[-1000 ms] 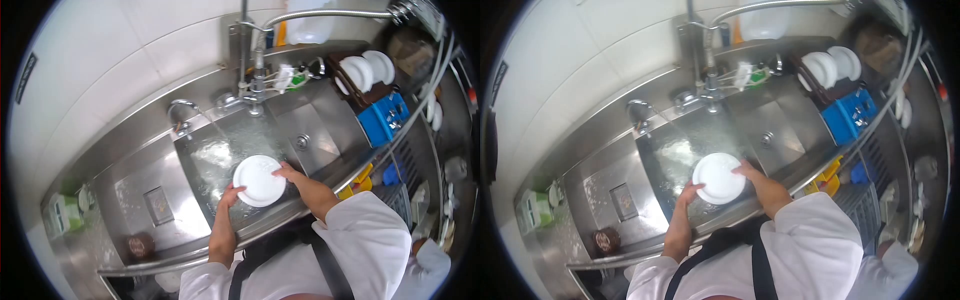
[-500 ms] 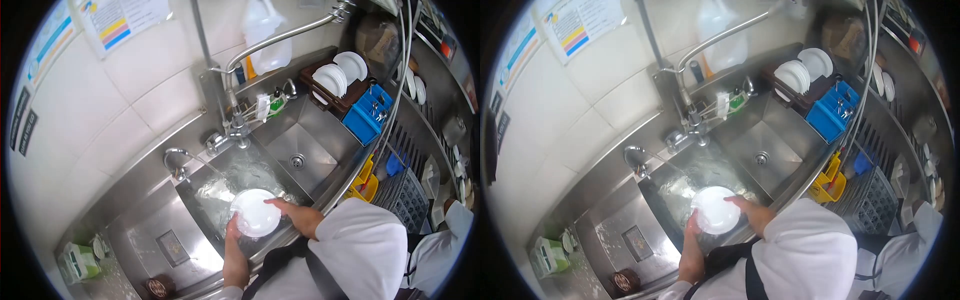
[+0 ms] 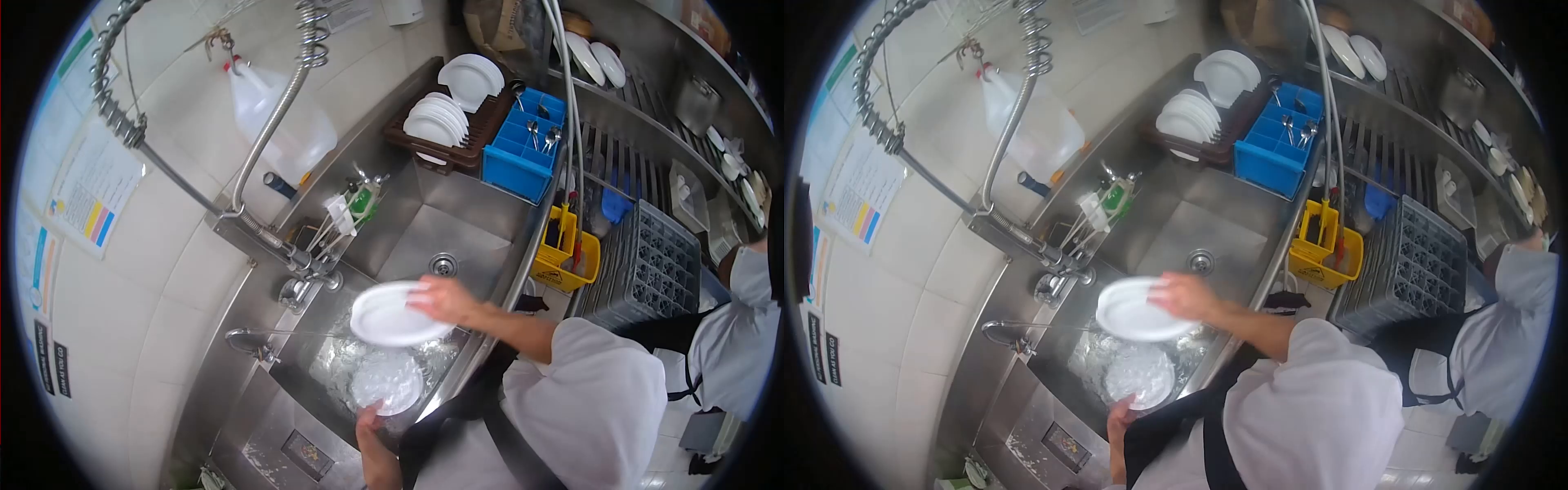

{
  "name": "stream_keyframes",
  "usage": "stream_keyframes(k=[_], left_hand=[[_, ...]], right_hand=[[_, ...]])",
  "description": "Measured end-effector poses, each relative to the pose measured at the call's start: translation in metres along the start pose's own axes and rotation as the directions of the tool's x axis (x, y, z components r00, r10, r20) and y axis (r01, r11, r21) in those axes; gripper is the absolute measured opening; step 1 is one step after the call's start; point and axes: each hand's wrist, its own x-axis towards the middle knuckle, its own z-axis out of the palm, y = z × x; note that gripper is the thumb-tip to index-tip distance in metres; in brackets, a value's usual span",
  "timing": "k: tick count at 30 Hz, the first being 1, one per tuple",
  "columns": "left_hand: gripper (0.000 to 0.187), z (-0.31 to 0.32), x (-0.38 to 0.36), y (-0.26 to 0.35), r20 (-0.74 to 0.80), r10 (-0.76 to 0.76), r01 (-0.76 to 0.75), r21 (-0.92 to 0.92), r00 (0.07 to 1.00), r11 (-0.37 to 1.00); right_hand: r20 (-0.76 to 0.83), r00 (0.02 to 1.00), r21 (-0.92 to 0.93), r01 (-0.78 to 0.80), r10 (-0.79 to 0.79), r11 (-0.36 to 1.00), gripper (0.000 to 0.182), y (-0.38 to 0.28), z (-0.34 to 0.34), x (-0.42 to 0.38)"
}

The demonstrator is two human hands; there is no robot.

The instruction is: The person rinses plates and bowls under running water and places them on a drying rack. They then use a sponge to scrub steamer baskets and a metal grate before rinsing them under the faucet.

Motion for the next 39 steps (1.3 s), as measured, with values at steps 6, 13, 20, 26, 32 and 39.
stream_keyframes(k=[6, 13, 20, 26, 32, 39], left_hand=[[0.036, 0.014, -0.055, 0.04, -0.322, 0.561, -0.348, 0.528, 0.762, 0.775], [0.024, 0.119, -0.141, 0.06, -0.428, 0.821, -0.566, 0.596, 0.378, 0.57], [0.036, 0.246, -0.195, 0.099, -0.61, 0.746, -0.683, 0.426, 0.268, 0.594], [0.036, 0.324, -0.186, 0.116, -0.64, 0.713, -0.758, 0.304, 0.287, 0.577], [0.034, 0.36, -0.165, 0.128, -0.591, 0.744, -0.722, 0.362, 0.312, 0.59], [0.044, 0.416, -0.143, 0.154, -0.607, 0.708, -0.84, 0.118, 0.361, 0.529]], right_hand=[[-0.429, 0.872, -0.457, 0.014, -0.235, 0.889, 0.02, 0.071, -0.212, 0.079], [-0.621, 0.722, -0.568, -0.147, -0.305, 0.81, 0.022, 0.293, -0.362, 0.207], [-0.559, 0.813, -0.549, -0.213, -0.166, 0.808, 0.022, 0.399, -0.375, 0.28], [-0.463, 0.854, -0.6, -0.103, -0.24, 0.793, 0.021, 0.466, -0.341, 0.328], [-0.451, 0.83, -0.696, -0.098, -0.327, 0.711, 0.022, 0.491, -0.334, 0.34], [-0.435, 0.896, -0.54, -0.187, -0.082, 0.821, 0.023, 0.48, -0.349, 0.35]])
